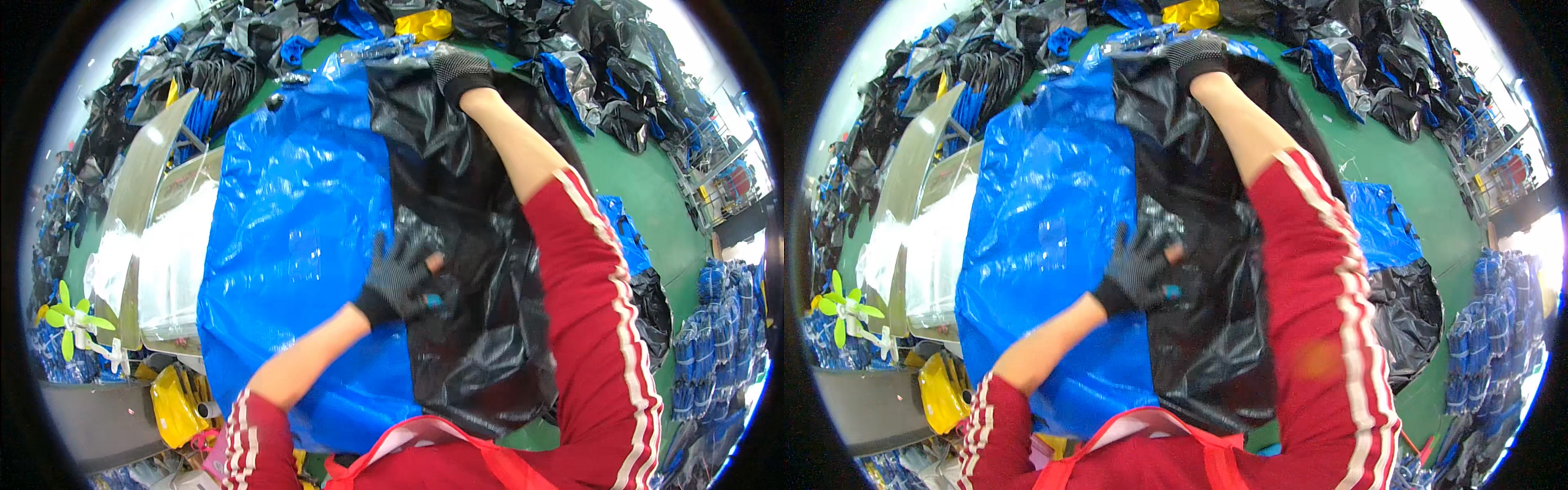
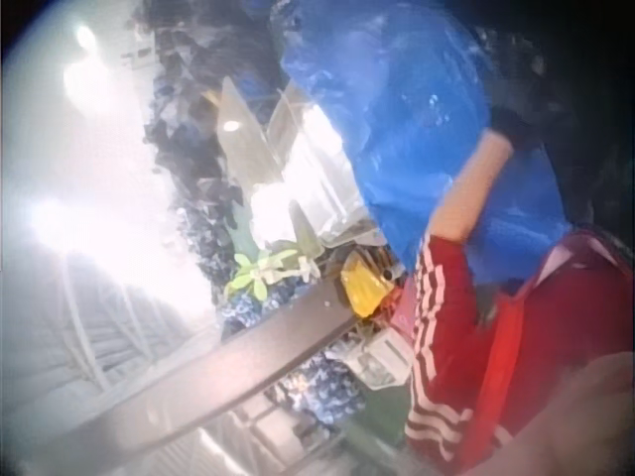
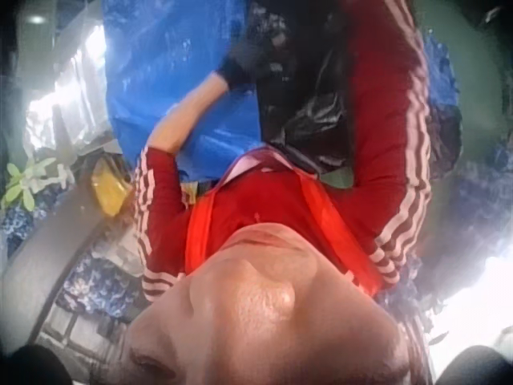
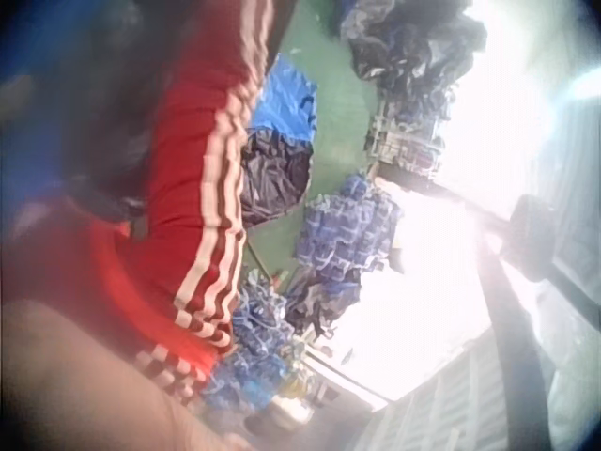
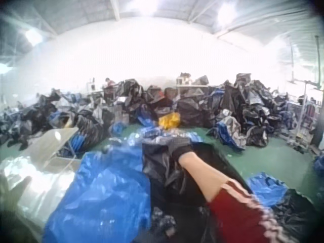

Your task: The person repeatedly places a blue and black soft item into a clear plastic bag, seals it, and sets it aside. The cycle repeats with multiple identical items on a table in a warehouse-like area.

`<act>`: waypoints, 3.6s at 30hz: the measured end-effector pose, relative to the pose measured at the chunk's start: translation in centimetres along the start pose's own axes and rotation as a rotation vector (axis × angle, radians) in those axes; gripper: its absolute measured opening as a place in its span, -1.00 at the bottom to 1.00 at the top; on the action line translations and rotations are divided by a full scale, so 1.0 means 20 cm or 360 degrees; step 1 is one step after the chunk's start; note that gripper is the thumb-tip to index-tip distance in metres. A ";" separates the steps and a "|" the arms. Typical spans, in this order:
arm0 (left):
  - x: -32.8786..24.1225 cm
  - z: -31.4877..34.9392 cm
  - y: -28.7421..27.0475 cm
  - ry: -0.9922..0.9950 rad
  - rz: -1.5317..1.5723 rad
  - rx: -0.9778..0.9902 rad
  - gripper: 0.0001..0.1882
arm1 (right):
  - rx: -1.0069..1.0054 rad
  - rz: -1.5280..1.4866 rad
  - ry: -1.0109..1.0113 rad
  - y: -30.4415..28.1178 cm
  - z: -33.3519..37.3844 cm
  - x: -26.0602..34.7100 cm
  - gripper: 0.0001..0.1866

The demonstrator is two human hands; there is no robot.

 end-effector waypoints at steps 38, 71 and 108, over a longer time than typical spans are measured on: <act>0.22 0.48 -0.68 0.0130 -0.0518 0.0419 -0.36 | 0.1371 -0.0573 -0.0811 -0.54 1.71 0.42 -0.81; -0.29 -0.05 0.12 0.0259 -0.0199 0.0339 -0.36 | 0.0539 -0.2043 0.1140 -0.09 2.01 -1.04 -0.79; -0.48 0.12 0.11 0.0874 0.0217 0.0453 -0.58 | 0.1230 -0.0212 -0.0140 0.22 1.55 -0.23 -0.36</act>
Point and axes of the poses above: each hand's wrist, its own z-axis away from the middle knuckle, its own y-axis out of the palm, x = y × z, the point moved 5 cm from there along -z, towards the middle knuckle, and after that the axes turned 3 degrees about x, right-handed, at the moved point
